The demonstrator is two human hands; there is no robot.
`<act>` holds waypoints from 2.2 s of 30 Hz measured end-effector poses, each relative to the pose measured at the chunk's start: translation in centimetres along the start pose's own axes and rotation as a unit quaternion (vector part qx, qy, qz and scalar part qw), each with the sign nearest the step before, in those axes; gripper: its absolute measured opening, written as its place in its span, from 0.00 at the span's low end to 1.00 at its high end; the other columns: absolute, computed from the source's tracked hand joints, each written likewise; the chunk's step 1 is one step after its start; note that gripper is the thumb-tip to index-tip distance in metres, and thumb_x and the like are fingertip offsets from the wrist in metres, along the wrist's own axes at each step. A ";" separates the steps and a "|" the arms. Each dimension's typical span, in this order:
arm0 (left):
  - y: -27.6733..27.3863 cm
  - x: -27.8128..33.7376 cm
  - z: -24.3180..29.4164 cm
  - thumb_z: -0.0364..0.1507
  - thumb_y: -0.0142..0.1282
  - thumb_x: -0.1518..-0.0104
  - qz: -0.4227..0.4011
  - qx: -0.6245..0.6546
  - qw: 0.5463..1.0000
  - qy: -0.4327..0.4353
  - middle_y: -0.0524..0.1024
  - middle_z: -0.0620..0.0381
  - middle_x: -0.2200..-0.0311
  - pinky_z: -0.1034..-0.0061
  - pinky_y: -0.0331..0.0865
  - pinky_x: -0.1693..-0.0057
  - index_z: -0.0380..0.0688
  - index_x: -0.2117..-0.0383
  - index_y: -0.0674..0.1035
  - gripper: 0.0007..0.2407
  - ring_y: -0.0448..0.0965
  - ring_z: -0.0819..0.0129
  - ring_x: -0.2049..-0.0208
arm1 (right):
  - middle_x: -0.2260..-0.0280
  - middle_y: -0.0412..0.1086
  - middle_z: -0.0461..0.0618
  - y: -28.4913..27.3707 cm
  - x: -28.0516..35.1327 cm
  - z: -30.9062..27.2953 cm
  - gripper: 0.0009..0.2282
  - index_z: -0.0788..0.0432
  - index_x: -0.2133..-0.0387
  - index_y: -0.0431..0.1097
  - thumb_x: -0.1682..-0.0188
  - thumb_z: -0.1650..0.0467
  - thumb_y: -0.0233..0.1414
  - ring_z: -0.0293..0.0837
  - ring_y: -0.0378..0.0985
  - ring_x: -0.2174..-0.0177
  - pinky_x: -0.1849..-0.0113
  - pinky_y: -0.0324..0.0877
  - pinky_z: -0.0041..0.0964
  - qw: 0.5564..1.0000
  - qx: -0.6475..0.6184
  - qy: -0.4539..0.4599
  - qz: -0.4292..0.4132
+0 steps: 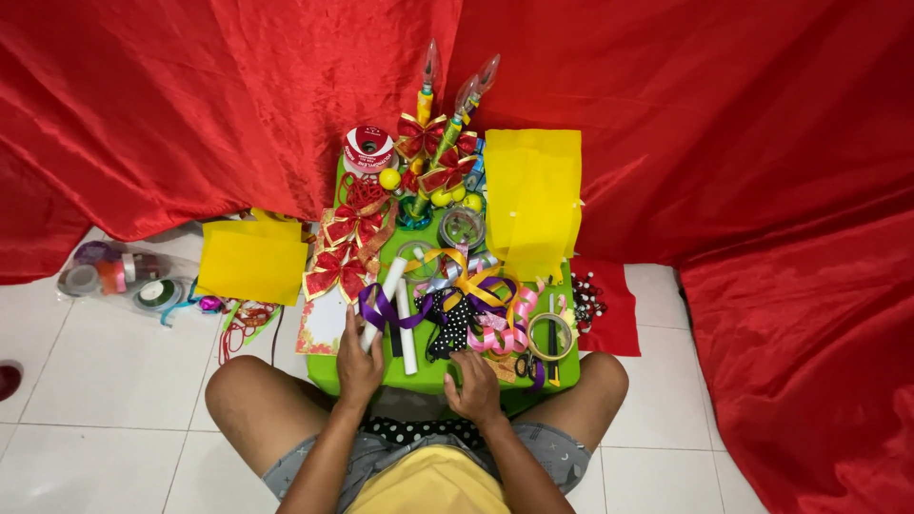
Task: The person sits on the floor and wraps a yellow sheet of paper around a white cylindrical tube. They align the paper, roll it tightly around the tube, and then secure the seam with adhesive tape.
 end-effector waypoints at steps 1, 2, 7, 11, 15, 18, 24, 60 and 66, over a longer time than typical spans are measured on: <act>0.2 0.1 -0.2 0.29 0.54 0.36 0.000 0.000 1.000 0.000 0.76 0.43 0.47 0.59 0.78 0.52 0.43 0.28 0.51 0.32 0.77 0.49 0.47 | 0.59 0.74 0.60 -0.2 -0.2 -0.3 0.16 0.65 0.53 0.70 0.47 0.65 0.49 0.58 0.77 0.58 0.60 0.74 0.50 1.000 0.000 0.000 0.000; 0.2 0.2 0.0 0.29 0.53 0.35 0.009 -0.016 1.000 0.021 0.76 0.42 0.47 0.59 0.78 0.53 0.42 0.27 0.50 0.32 0.78 0.48 0.48 | 0.60 0.74 0.59 -0.3 -0.4 -0.3 0.15 0.64 0.53 0.69 0.46 0.65 0.48 0.57 0.77 0.60 0.63 0.73 0.48 1.000 -0.006 0.010 -0.003; 0.4 0.4 0.9 0.29 0.52 0.34 0.015 -0.047 0.998 0.045 0.77 0.43 0.55 0.61 0.78 0.57 0.39 0.28 0.52 0.30 0.79 0.50 0.55 | 0.58 0.75 0.55 -0.8 -2.6 -1.9 0.16 0.61 0.50 0.69 0.44 0.62 0.49 0.50 0.78 0.60 0.64 0.74 0.43 0.998 0.026 0.047 -0.041; 0.1 0.2 2.8 0.28 0.54 0.34 0.028 -0.073 0.992 0.102 0.78 0.42 0.52 0.65 0.81 0.59 0.37 0.29 0.54 0.29 0.81 0.53 0.54 | 0.64 0.68 0.52 -2.1 -5.6 -4.3 0.11 0.60 0.55 0.70 0.45 0.66 0.51 0.48 0.73 0.73 0.76 0.66 0.40 0.995 0.056 0.074 -0.044; -0.3 -0.4 4.2 0.24 0.57 0.41 0.011 -0.089 0.992 0.093 0.73 0.36 0.45 0.63 0.79 0.53 0.32 0.31 0.57 0.30 0.79 0.46 0.51 | 0.61 0.69 0.55 -2.7 -9.6 -8.7 0.08 0.60 0.60 0.72 0.51 0.71 0.56 0.61 0.81 0.65 0.66 0.78 0.51 0.995 -0.062 0.047 -0.062; -0.5 -0.2 4.7 0.24 0.58 0.42 0.039 -0.124 0.984 0.122 0.73 0.40 0.44 0.64 0.80 0.54 0.34 0.30 0.58 0.31 0.79 0.48 0.51 | 0.45 0.64 0.61 -0.4 -10.5 -9.5 0.11 0.60 0.56 0.72 0.51 0.72 0.57 0.65 0.73 0.48 0.54 0.76 0.51 0.992 -0.080 0.015 -0.096; -0.6 -0.2 4.3 0.20 0.59 0.46 0.042 -0.093 0.988 0.115 0.73 0.37 0.45 0.58 0.80 0.58 0.34 0.31 0.59 0.33 0.79 0.45 0.51 | 0.44 0.63 0.69 0.9 -12.6 -9.7 0.11 0.66 0.56 0.70 0.52 0.75 0.55 0.73 0.75 0.52 0.56 0.76 0.60 0.974 -0.176 0.085 -0.117; -1.1 -0.6 3.9 0.30 0.50 0.35 0.019 -0.049 0.997 0.053 0.75 0.51 0.45 0.68 0.80 0.57 0.39 0.35 0.64 0.22 0.79 0.54 0.47 | 0.35 0.55 0.65 -2.5 -20.1 9.2 0.26 0.60 0.43 0.66 0.45 0.54 0.46 0.67 0.52 0.35 0.43 0.59 0.61 0.940 0.291 0.169 -0.052; -0.3 -0.2 2.2 0.31 0.50 0.36 0.003 -0.058 0.998 0.014 0.75 0.54 0.43 0.68 0.80 0.58 0.41 0.35 0.64 0.23 0.79 0.57 0.46 | 0.31 0.47 0.61 -0.9 -21.3 12.2 0.33 0.60 0.35 0.56 0.43 0.48 0.34 0.68 0.40 0.32 0.35 0.37 0.67 0.903 0.341 0.208 -0.155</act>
Point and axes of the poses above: each hand's wrist, its own x-axis away from the middle knuckle, its own y-axis out of the palm, z = x × y, the point moved 9 cm from there along -x, towards the middle knuckle
